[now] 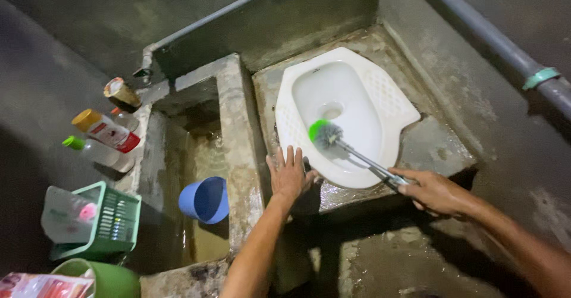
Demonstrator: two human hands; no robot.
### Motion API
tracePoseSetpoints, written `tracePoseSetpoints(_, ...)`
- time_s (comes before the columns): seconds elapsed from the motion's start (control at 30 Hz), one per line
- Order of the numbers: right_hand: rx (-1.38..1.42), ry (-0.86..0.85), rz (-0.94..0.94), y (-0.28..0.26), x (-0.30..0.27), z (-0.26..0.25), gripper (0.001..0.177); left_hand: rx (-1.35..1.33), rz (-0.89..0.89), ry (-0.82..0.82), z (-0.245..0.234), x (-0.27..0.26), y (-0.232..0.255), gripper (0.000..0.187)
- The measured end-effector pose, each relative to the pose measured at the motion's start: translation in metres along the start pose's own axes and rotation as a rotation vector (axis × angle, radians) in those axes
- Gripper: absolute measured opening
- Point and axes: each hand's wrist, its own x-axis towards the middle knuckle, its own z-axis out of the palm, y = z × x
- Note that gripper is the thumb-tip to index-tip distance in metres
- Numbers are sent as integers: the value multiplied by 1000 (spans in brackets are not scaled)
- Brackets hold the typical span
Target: The person cleans a squat toilet by scrubbing the interior and edges with a long-handled brush while reaching into an adjacent water basin.
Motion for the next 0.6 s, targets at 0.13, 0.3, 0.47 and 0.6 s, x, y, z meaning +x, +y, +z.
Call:
tracePoseSetpoints(0.13,143,-130,116,14,-35,-21,61,-168,-14,-87,1,0,22,111)
tracePoseSetpoints(0.3,185,-195,121,21,-46,-47,68,-248,-19,-139,7,-1,31,113)
tracePoseSetpoints(0.47,159,-175,-8,-24,10,-25,67,-275,-51,-248,8,4,33,116)
tracePoseSetpoints(0.6,275,-93,32,-66,38,-4,67,-243,-45,-260,-7,0,35,118)
